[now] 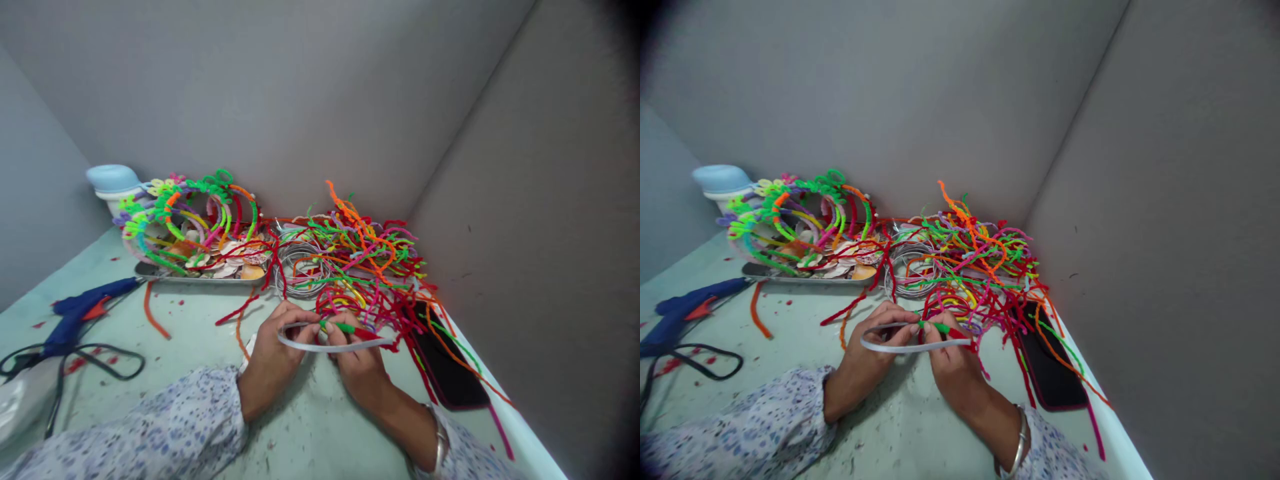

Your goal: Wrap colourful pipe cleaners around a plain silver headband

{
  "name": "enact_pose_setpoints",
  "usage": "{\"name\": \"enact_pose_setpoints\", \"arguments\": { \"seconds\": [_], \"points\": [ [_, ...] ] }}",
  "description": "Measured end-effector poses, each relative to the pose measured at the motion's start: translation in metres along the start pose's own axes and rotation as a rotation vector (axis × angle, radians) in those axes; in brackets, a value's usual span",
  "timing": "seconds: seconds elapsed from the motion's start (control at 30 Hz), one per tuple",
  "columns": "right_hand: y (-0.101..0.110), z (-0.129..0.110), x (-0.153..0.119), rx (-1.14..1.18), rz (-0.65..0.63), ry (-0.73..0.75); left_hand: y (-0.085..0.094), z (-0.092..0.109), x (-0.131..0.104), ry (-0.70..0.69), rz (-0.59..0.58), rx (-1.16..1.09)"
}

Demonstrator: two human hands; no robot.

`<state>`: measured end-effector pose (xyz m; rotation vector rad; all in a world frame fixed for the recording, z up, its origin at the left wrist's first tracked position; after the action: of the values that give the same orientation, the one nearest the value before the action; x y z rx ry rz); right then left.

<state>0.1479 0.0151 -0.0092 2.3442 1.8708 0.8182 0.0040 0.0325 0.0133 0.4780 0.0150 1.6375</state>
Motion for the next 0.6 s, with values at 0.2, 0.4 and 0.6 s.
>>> {"name": "enact_pose_setpoints", "arguments": {
  "seconds": [0.2, 0.4, 0.6],
  "points": [
    [-0.0003, 0.002, -0.0007, 0.037, 0.012, -0.009, 0.0002, 0.0008, 0.0002, -0.028, 0.013, -0.007],
    [-0.0006, 0.0013, -0.0014, 0.035, 0.022, -0.016, -0.0001, 0.0031, -0.0013, -0.047, 0.004, -0.025],
    [0.0011, 0.0004, -0.0041, 0.025, 0.034, -0.007, 0.0006, 0.006, -0.0018, -0.013, -0.03, -0.088]
  ]
}}
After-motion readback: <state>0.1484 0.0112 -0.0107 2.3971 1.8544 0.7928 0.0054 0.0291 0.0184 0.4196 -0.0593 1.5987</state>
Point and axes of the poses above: each hand's wrist, its own x-axis towards the middle knuckle, its own y-axis out of the back of the hand, z = x × y, the point moved 4 cm from there along x, towards the middle knuckle, and after that the axes turned 11 degrees about z, right-handed, at the moved point
